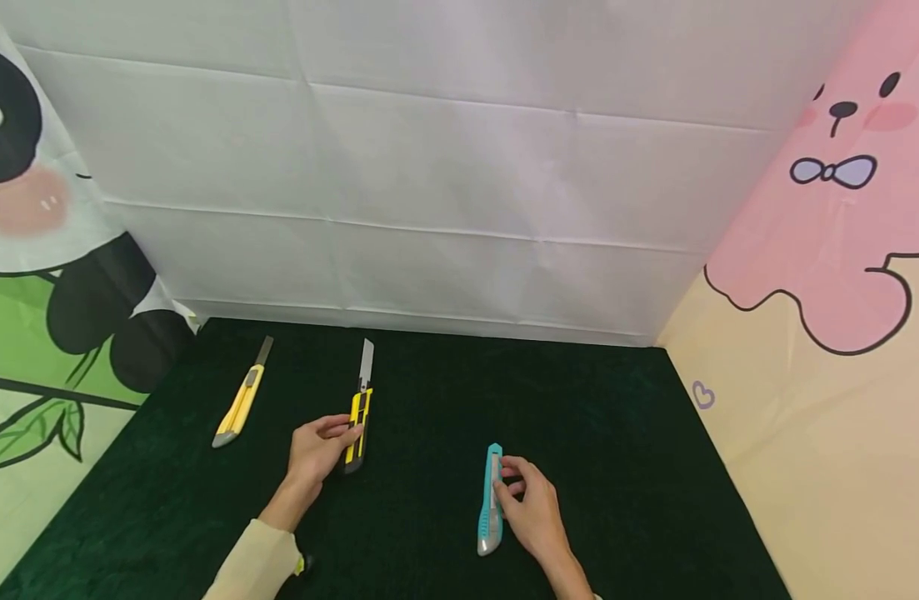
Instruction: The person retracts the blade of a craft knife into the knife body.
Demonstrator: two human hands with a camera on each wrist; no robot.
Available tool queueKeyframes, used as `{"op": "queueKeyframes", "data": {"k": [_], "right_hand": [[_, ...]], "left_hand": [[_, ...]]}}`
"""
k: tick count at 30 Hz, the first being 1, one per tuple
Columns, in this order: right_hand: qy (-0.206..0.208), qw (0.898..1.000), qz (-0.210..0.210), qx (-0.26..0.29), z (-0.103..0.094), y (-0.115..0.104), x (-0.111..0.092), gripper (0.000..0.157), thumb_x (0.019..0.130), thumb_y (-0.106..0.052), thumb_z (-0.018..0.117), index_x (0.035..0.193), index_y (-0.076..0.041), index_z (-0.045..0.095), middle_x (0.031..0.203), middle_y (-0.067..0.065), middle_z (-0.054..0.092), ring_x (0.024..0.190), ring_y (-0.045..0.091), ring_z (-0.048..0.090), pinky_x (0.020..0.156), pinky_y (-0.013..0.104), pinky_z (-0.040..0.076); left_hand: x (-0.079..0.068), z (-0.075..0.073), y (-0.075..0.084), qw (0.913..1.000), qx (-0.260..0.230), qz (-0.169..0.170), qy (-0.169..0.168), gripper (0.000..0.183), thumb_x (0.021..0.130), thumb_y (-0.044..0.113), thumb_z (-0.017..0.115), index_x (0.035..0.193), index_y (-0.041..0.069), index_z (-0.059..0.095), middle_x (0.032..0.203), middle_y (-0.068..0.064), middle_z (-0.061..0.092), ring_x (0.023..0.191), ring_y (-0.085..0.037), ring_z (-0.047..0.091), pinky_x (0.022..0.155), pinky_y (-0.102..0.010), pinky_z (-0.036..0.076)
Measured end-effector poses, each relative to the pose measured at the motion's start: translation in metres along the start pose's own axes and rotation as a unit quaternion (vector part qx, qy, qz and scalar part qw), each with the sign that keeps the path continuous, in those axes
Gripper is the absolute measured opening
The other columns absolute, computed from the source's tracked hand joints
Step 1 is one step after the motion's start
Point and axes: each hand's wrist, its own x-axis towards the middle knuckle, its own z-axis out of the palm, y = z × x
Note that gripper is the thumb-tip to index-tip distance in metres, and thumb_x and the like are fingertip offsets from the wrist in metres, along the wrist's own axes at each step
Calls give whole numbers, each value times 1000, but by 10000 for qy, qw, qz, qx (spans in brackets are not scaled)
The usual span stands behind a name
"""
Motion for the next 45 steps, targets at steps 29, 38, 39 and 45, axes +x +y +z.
{"op": "queueKeyframes", "data": {"k": [29, 38, 39, 45], "right_hand": [[-3, 9990, -67, 446, 9, -23, 5, 40, 97, -11, 69, 135, -3, 59, 124, 15, 63, 93, 22, 68, 66, 34, 61], [-118, 9975, -153, 678, 13, -31, 7, 42, 98, -10, 67, 137, 1, 55, 127, 21, 62, 98, 33, 70, 68, 33, 62], [-136, 9973, -163, 699, 13, -32, 7, 42, 98, -10, 67, 137, 1, 55, 127, 22, 62, 99, 33, 70, 69, 33, 62], [-204, 9965, -221, 786, 16, -36, 10, 41, 99, -9, 65, 137, 2, 55, 128, 24, 61, 100, 37, 70, 70, 33, 62]], "left_hand": [[-52, 19, 7, 9978, -385, 324, -420, 40, 95, 22, 75, 128, 4, 64, 117, -13, 66, 105, -25, 64, 89, -40, 57], [-63, 24, 10, 9977, -493, 231, -401, 44, 91, 23, 78, 129, 6, 65, 117, -11, 67, 104, -25, 65, 90, -41, 57], [-64, 25, 10, 9977, -501, 225, -394, 44, 91, 23, 79, 129, 6, 65, 117, -11, 67, 104, -24, 65, 90, -41, 57], [-71, 29, 12, 9967, -649, 189, -453, 44, 90, 21, 79, 129, 5, 64, 117, -12, 67, 103, -24, 66, 89, -41, 57]]}}
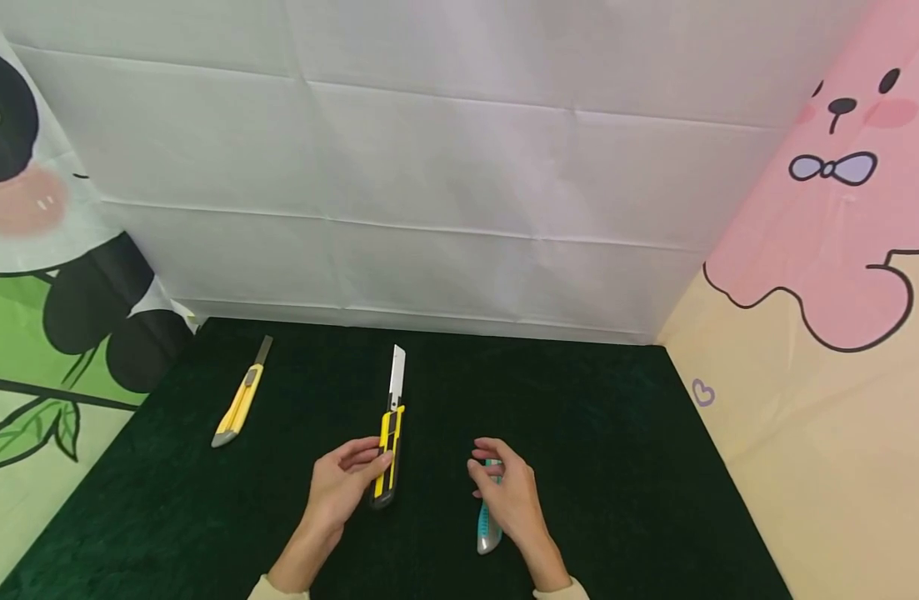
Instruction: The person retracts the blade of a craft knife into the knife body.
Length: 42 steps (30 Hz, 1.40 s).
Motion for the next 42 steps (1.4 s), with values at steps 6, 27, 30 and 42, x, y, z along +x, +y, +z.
{"op": "queueKeyframes", "data": {"k": [6, 27, 30, 42], "right_hand": [[-39, 9999, -22, 108, 2, -1, 2, 42, 99, -11, 65, 138, 1, 54, 130, 24, 61, 101, 36, 70, 70, 33, 62], [-52, 9998, -171, -121, 19, -9, 4, 42, 102, -20, 63, 136, 3, 55, 125, 22, 63, 97, 32, 71, 70, 31, 61], [-79, 9996, -227, -124, 20, -10, 5, 40, 102, -21, 63, 135, 2, 56, 124, 22, 64, 96, 29, 71, 69, 30, 61], [-222, 9995, -205, 28, 23, -16, 4, 41, 103, -24, 62, 136, 0, 56, 125, 20, 65, 97, 25, 71, 70, 32, 61]], "left_hand": [[-8, 5, 2, 9997, -218, -54, -66, 45, 89, 20, 79, 129, 5, 64, 117, -12, 66, 104, -25, 66, 90, -43, 57], [-24, 20, -4, 9984, -476, -250, -171, 48, 87, 21, 81, 129, 6, 64, 116, -11, 66, 102, -24, 66, 89, -43, 57], [-27, 23, -6, 9979, -544, -266, -221, 49, 87, 21, 81, 130, 6, 64, 116, -11, 66, 102, -24, 66, 90, -44, 56], [-35, 33, -9, 9965, -676, -393, -307, 48, 87, 21, 81, 129, 6, 64, 115, -11, 67, 101, -23, 67, 89, -43, 57]]}}
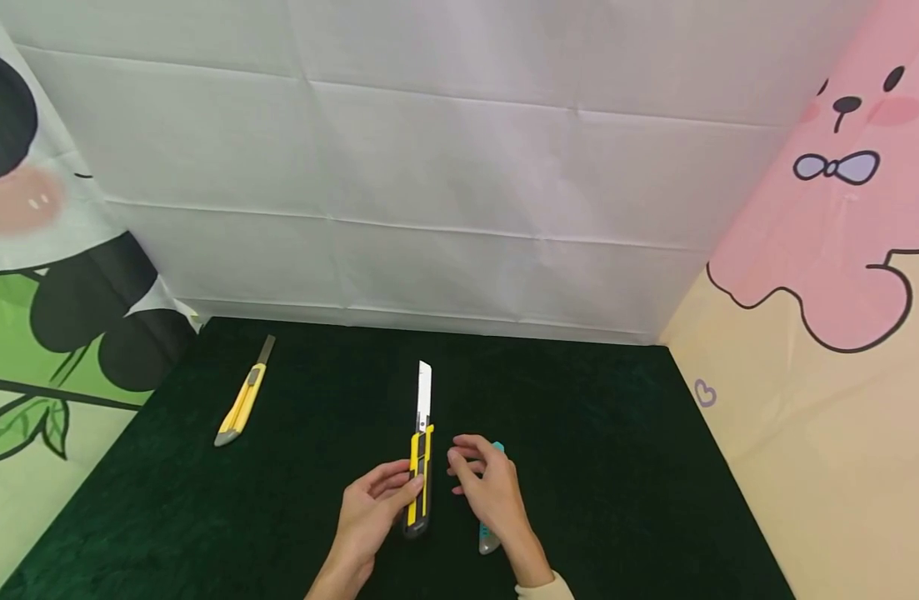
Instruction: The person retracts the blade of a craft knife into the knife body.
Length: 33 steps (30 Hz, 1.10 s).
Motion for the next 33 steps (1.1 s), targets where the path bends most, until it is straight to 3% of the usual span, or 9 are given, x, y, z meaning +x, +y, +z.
{"op": "queueKeyframes", "data": {"k": [33], "right_hand": [[11, 9996, 232, 156, 7, -9, 3, 52, 103, -41, 60, 136, 0, 59, 114, 13, 72, 94, 23, 72, 73, 33, 61]], "left_hand": [[-5, 12, -9, 9987, -109, -13, -495, 49, 89, 21, 80, 132, 6, 62, 118, -10, 66, 102, -20, 66, 89, -41, 57]]}}
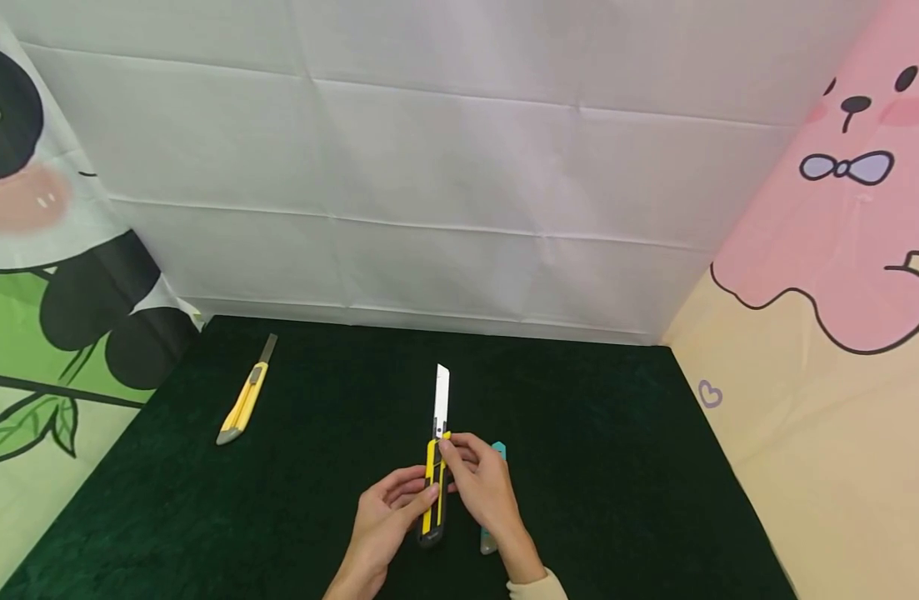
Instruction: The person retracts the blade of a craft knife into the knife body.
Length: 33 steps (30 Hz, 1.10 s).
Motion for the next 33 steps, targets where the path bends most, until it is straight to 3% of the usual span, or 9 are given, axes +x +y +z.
{"op": "queueKeyframes", "data": {"k": [6, 17, 33], "right_hand": [[71, 9999, 98, -42, 1, 0, 2, 51, 103, -43, 60, 131, -1, 61, 109, 11, 74, 91, 21, 73, 72, 36, 60], [216, 9994, 201, -194, 2, -3, 2, 49, 102, -47, 61, 124, -4, 66, 102, 7, 74, 86, 18, 72, 72, 35, 59], [166, 9995, 256, -6, 2, -8, 0, 45, 101, -44, 63, 124, -5, 65, 101, 7, 72, 85, 18, 70, 73, 36, 56]], "left_hand": [[-1, -2, -1, 9999, 35, 96, -133, 51, 88, 24, 81, 132, 6, 61, 119, -9, 66, 102, -19, 67, 91, -40, 56], [-3, -5, 0, 9991, 26, -42, -413, 47, 93, 27, 76, 133, 7, 61, 118, -9, 67, 99, -18, 68, 81, -36, 56], [-4, -3, -1, 9995, -81, -92, -275, 42, 94, 23, 74, 131, 6, 64, 115, -8, 69, 96, -18, 68, 80, -36, 58]]}}
